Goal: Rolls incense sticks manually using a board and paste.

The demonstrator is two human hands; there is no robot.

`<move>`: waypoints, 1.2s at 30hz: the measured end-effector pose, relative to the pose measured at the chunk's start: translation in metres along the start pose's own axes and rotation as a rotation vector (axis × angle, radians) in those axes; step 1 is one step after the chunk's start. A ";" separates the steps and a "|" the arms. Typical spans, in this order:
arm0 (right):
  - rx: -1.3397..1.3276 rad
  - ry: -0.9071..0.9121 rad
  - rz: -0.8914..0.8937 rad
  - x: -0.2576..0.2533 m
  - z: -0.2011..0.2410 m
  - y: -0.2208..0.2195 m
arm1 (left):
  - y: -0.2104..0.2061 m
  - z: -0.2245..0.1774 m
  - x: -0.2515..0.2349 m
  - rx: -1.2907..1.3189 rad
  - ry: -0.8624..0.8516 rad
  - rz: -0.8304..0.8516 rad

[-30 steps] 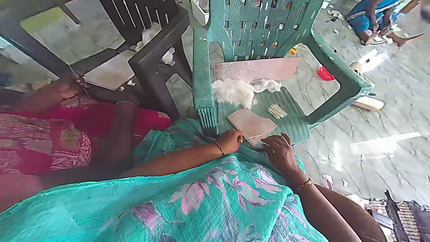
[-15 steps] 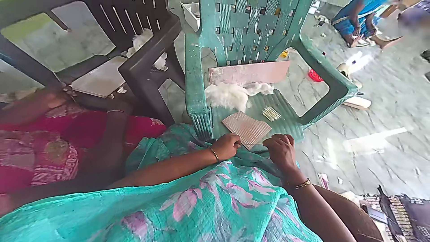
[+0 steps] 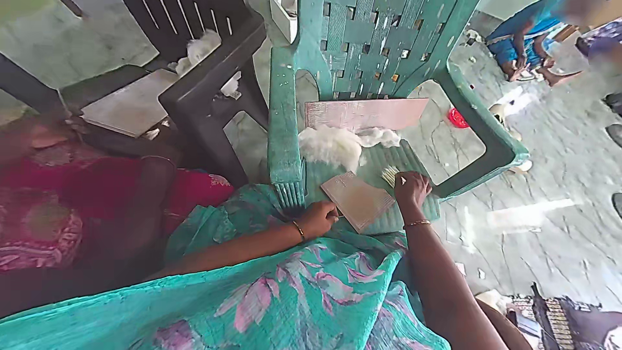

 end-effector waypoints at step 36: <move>-0.173 0.186 0.188 -0.025 0.072 -0.038 | 0.021 0.013 -0.002 0.039 -0.200 0.232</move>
Point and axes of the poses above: each hand's wrist, its own x-axis away from the middle knuckle, its own y-axis out of the back of the hand, z = x × y, the point moved 1 cm from there along -x, towards the middle knuckle, and after that the axes turned 6 degrees about -y, right-handed, at the moved point
